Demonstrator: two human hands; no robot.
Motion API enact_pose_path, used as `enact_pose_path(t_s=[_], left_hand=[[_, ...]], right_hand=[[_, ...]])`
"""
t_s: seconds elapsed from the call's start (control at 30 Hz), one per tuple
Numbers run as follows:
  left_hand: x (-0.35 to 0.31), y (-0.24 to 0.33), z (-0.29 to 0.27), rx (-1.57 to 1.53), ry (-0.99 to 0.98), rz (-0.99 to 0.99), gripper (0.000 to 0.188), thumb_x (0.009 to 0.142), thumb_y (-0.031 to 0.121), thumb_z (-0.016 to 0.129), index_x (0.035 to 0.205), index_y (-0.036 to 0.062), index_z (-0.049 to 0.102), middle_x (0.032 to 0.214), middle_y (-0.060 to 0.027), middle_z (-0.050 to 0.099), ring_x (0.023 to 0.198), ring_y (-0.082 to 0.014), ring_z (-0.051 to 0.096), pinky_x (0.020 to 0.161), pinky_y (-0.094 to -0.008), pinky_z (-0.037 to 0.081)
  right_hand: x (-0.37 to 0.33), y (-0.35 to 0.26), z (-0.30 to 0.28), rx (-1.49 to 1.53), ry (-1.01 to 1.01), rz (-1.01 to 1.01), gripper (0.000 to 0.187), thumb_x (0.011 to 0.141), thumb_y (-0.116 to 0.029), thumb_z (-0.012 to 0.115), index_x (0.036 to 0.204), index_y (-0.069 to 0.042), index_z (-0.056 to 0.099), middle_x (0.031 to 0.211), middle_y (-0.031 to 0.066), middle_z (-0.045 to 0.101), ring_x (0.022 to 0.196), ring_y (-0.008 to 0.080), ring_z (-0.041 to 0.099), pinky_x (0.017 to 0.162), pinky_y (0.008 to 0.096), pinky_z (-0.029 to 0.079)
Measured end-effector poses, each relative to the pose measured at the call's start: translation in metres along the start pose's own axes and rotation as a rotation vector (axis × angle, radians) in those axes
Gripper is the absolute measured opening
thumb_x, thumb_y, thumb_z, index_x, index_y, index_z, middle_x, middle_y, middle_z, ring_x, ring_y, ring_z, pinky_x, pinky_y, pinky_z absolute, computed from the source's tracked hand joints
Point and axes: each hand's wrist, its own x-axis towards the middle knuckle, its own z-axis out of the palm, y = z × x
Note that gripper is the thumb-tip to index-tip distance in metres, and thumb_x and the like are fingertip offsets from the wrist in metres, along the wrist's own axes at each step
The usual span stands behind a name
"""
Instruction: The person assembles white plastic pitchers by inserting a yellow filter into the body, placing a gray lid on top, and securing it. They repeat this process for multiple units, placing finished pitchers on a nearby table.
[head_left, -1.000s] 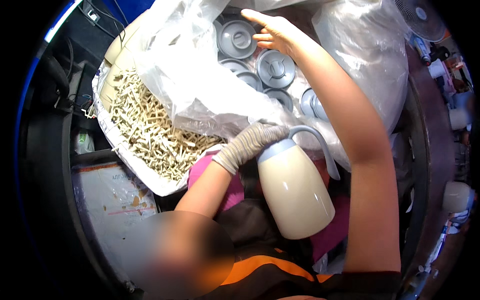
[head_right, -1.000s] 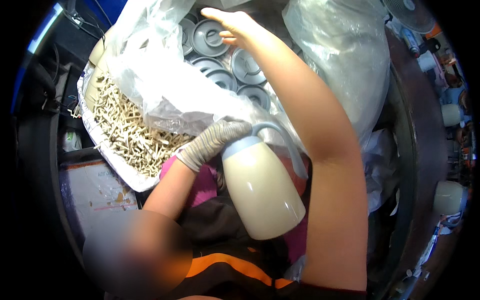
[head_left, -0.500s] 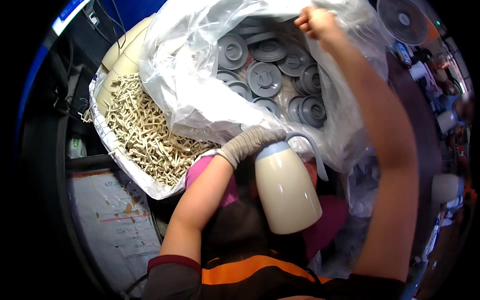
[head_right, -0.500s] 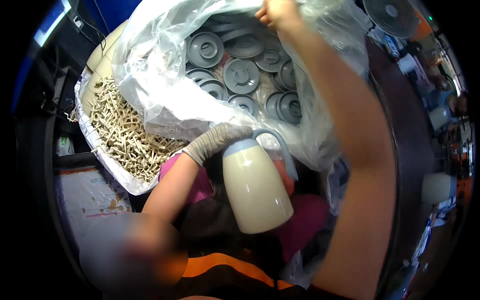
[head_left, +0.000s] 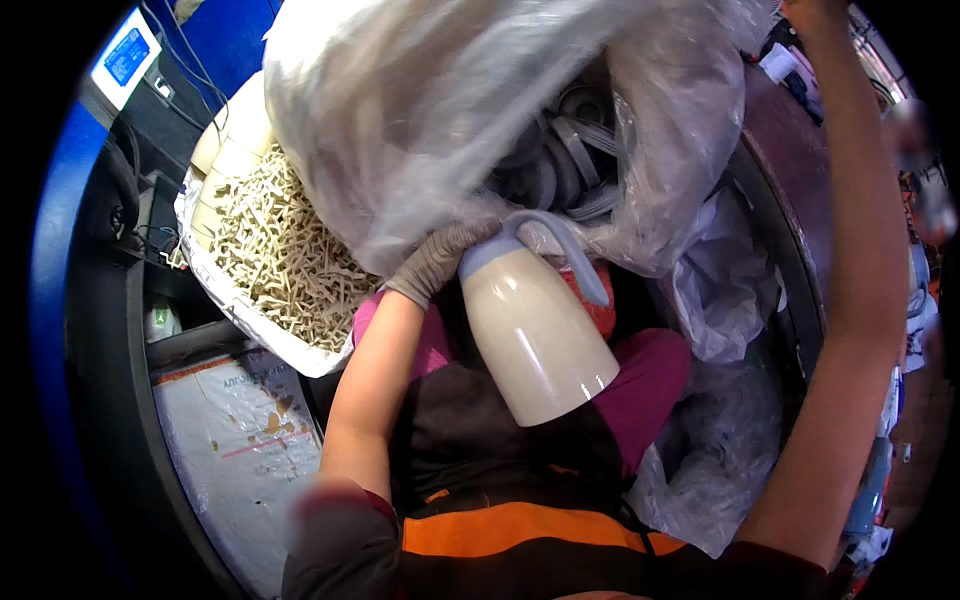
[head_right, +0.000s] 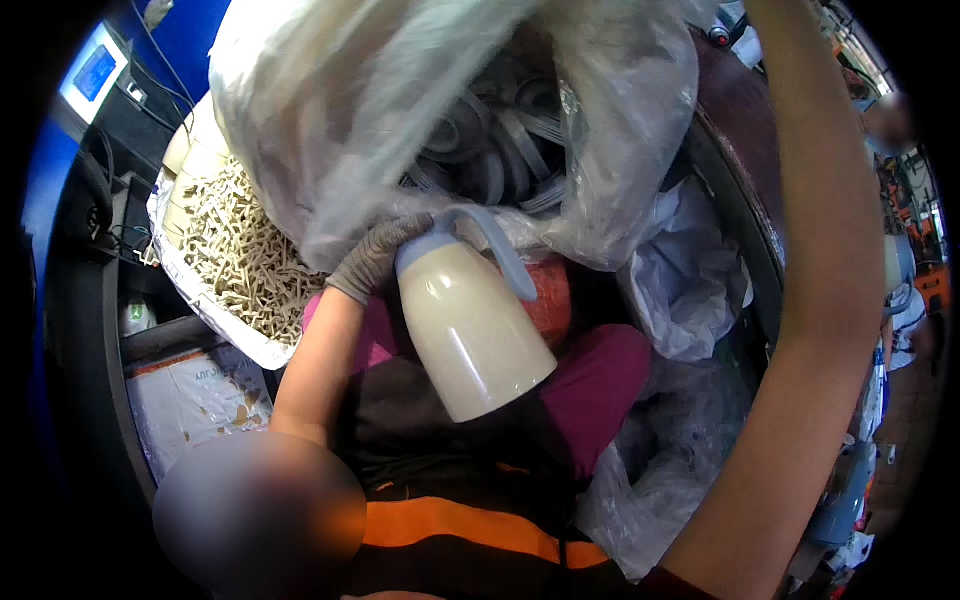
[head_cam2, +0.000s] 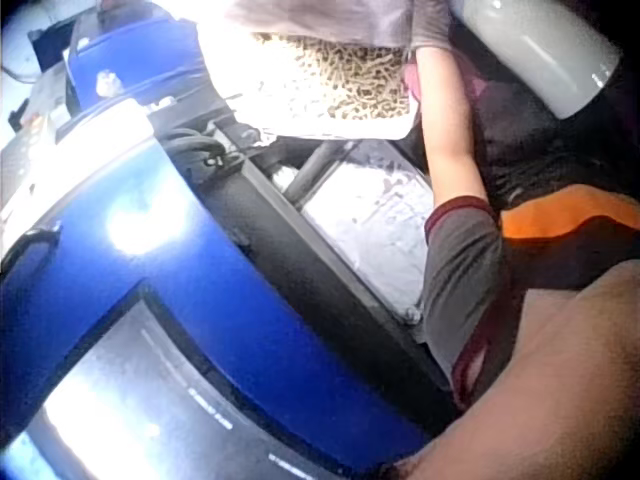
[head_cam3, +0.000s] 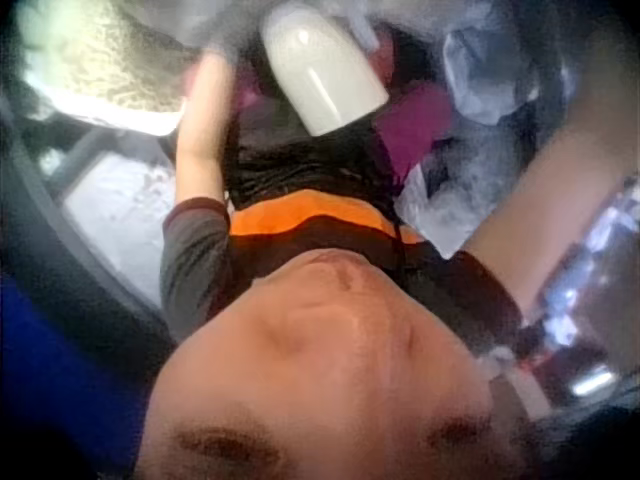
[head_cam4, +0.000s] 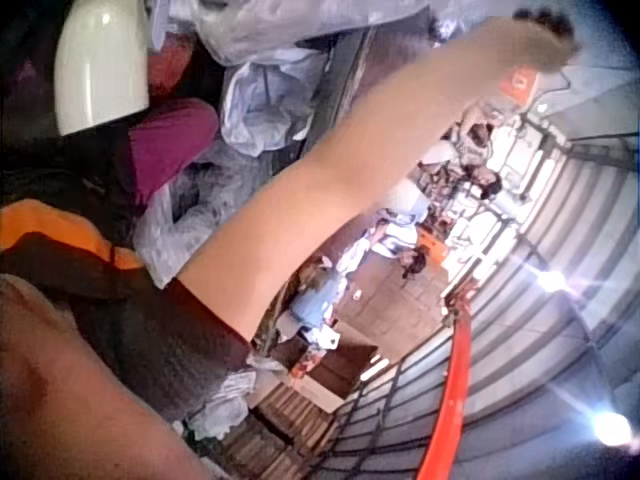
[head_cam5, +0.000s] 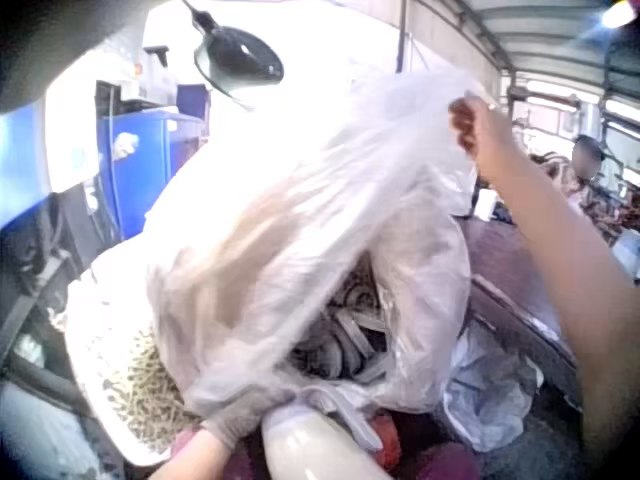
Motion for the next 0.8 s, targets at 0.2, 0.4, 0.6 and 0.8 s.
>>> enact_pose_path(t_s=[0.2, 0.4, 0.6, 0.8], left_hand=[[-0.003, 0.001, -0.013, -0.258, -0.001, -0.147, 0.033, 0.085, 0.021, 0.062, 0.109, -0.0007, 0.060, 0.101, -0.0072, 0.062, 0.091, -0.0160, 0.059, 0.086, -0.0281, 0.046], [0.004, -0.008, -0.013, -0.230, -0.198, -0.213, 0.033, 0.083, 0.024, 0.065, 0.106, 0.0004, 0.062, 0.098, -0.0088, 0.064, 0.091, -0.0170, 0.059, 0.085, -0.0294, 0.046], [0.015, -0.019, -0.026, -0.148, -0.065, -0.116, 0.032, 0.083, 0.024, 0.065, 0.106, 0.0019, 0.063, 0.102, -0.0076, 0.064, 0.094, -0.0163, 0.058, 0.088, -0.0290, 0.043], [0.018, -0.018, -0.019, -0.026, 0.043, -0.201, 0.037, 0.081, 0.030, 0.067, 0.106, 0.0027, 0.064, 0.099, -0.0065, 0.063, 0.088, -0.0150, 0.058, 0.084, -0.0286, 0.045]], right_hand=[[-0.157, 0.094, 0.053, -0.369, -0.904, 0.444, 0.031, 0.086, -0.035, 0.057, 0.090, -0.006, 0.066, 0.078, 0.0023, 0.062, 0.066, 0.0084, 0.054, 0.062, 0.0231, 0.045], [-0.264, 0.197, 0.030, -0.988, -0.738, -0.124, 0.034, 0.083, -0.032, 0.060, 0.093, 0.000, 0.065, 0.091, 0.0152, 0.065, 0.086, 0.0315, 0.061, 0.078, 0.0392, 0.046], [-0.273, 0.200, 0.025, -1.006, -0.780, 0.444, 0.042, 0.087, -0.043, 0.051, 0.088, -0.003, 0.064, 0.086, 0.0195, 0.063, 0.084, 0.0347, 0.060, 0.072, 0.0441, 0.044], [-0.314, 0.198, -0.016, -0.537, -0.809, 0.765, 0.039, 0.090, -0.038, 0.051, 0.091, -0.001, 0.063, 0.080, 0.0078, 0.062, 0.076, 0.0152, 0.057, 0.068, 0.0291, 0.044]])
